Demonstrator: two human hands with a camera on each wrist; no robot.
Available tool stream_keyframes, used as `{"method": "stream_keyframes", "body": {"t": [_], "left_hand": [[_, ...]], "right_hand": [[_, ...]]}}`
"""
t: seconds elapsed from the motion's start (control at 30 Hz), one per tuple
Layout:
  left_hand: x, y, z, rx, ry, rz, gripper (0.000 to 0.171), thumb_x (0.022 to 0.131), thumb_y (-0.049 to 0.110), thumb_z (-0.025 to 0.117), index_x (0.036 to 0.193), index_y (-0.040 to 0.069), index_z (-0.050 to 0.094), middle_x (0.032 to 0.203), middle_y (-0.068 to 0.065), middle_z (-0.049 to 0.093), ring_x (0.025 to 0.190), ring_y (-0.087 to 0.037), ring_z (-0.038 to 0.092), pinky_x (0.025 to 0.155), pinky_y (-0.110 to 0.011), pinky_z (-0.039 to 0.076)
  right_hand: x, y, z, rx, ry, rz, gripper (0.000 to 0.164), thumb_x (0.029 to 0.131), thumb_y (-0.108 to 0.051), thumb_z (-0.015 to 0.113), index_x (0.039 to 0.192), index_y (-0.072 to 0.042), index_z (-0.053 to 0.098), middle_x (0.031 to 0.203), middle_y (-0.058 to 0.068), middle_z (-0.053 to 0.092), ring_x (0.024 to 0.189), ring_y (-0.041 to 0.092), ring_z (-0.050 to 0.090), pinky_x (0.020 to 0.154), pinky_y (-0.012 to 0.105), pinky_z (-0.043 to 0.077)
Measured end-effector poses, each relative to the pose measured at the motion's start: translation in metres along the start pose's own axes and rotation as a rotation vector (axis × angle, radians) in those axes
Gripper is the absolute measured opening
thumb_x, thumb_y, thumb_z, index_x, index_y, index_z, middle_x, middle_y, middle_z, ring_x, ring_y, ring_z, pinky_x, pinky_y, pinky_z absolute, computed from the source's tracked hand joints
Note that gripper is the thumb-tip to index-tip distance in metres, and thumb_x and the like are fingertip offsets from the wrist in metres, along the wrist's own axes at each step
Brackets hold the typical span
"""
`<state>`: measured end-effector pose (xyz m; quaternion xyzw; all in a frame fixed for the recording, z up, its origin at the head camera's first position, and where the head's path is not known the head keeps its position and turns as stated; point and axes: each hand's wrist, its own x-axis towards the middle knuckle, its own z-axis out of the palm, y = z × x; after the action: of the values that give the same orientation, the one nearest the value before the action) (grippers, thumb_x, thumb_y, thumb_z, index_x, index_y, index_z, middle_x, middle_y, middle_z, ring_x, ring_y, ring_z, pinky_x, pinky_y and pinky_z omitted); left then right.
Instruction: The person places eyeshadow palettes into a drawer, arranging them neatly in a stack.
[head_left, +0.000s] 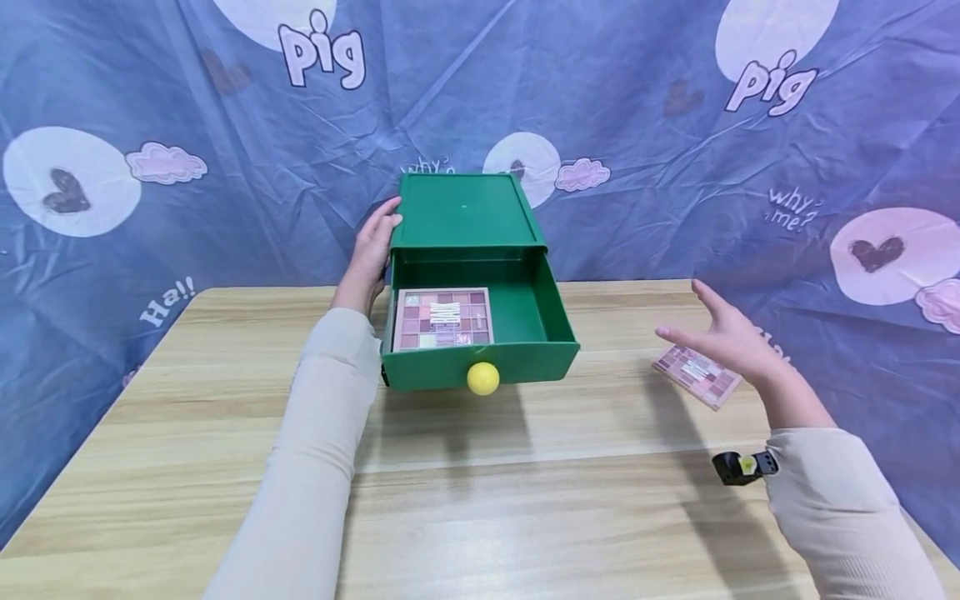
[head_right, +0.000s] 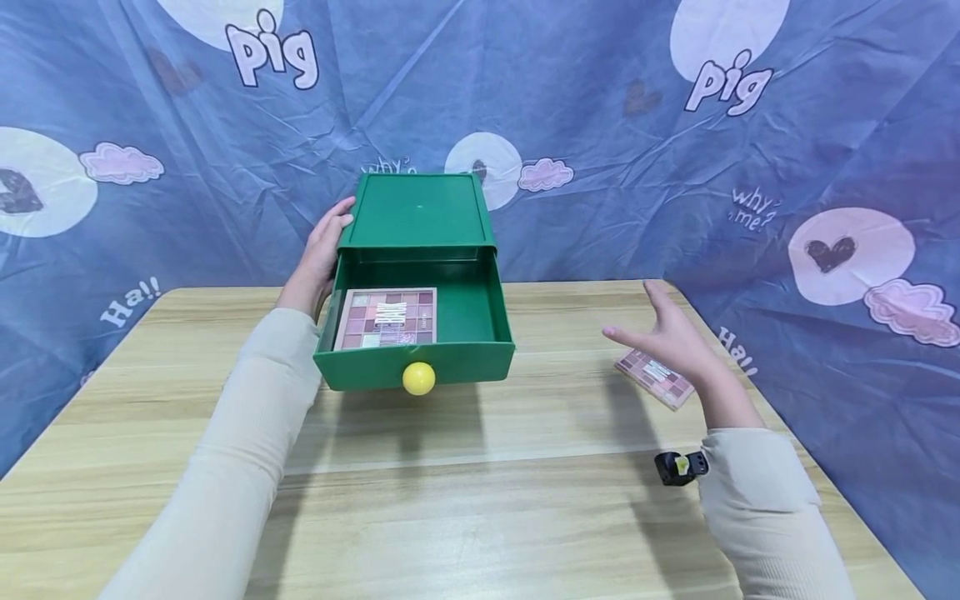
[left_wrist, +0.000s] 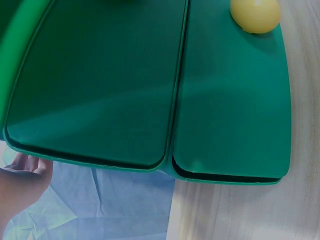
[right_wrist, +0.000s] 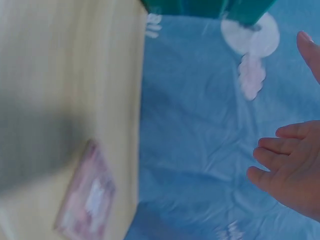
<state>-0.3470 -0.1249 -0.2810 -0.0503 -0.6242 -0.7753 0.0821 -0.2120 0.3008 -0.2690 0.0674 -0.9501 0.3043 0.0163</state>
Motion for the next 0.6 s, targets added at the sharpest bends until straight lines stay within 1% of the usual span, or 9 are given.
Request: {"method": "stream_keyframes", "body": {"t": [0.1, 0.33, 0.5, 0.57, 0.6], "left_hand": [[0.000, 0.000, 0.000, 0.000, 0.001, 0.002, 0.040, 0.087, 0.019, 0.045, 0.127, 0.017, 0.045, 0.126, -0.001, 0.039, 0.103, -0.015, 0.041, 0.084, -0.026, 0.035], [0.000, 0.000, 0.001, 0.001, 0.002, 0.004, 0.040, 0.087, 0.018, 0.045, 0.127, 0.016, 0.045, 0.125, -0.001, 0.040, 0.103, -0.015, 0.041, 0.084, -0.025, 0.034], [0.000, -0.001, 0.000, -0.012, 0.002, 0.012, 0.040, 0.087, 0.017, 0.044, 0.126, 0.015, 0.046, 0.123, -0.003, 0.041, 0.099, -0.015, 0.043, 0.082, -0.024, 0.036], [0.000, 0.000, 0.000, -0.013, 0.001, 0.013, 0.040, 0.087, 0.017, 0.044, 0.127, 0.015, 0.045, 0.122, -0.003, 0.042, 0.099, -0.015, 0.043, 0.082, -0.024, 0.036], [0.000, 0.000, 0.000, -0.015, 0.002, 0.013, 0.040, 0.087, 0.017, 0.044, 0.126, 0.015, 0.046, 0.123, -0.003, 0.042, 0.099, -0.015, 0.043, 0.082, -0.024, 0.035]], "right_hand": [[-0.002, 0.015, 0.002, 0.011, 0.002, 0.012, 0.095, 0.078, -0.035, 0.061, 0.136, -0.001, -0.006, 0.136, 0.029, 0.005, 0.118, 0.049, 0.011, 0.090, 0.059, 0.013], [-0.002, 0.050, 0.009, 0.026, -0.002, 0.043, 0.098, 0.078, -0.034, 0.061, 0.135, 0.000, -0.010, 0.133, 0.034, 0.004, 0.114, 0.054, 0.012, 0.088, 0.061, 0.014], [-0.003, 0.069, 0.014, 0.098, 0.009, -0.004, 0.095, 0.078, -0.023, 0.062, 0.135, 0.001, -0.010, 0.133, 0.034, -0.004, 0.118, 0.050, 0.003, 0.091, 0.059, 0.006], [-0.004, 0.076, 0.016, 0.104, 0.021, -0.021, 0.095, 0.077, -0.021, 0.063, 0.135, 0.002, -0.008, 0.133, 0.034, -0.004, 0.119, 0.048, 0.001, 0.092, 0.058, 0.005], [-0.004, 0.079, 0.016, 0.096, 0.020, -0.013, 0.095, 0.077, -0.022, 0.064, 0.134, 0.004, -0.008, 0.133, 0.034, -0.004, 0.119, 0.048, 0.001, 0.092, 0.058, 0.005]]}}
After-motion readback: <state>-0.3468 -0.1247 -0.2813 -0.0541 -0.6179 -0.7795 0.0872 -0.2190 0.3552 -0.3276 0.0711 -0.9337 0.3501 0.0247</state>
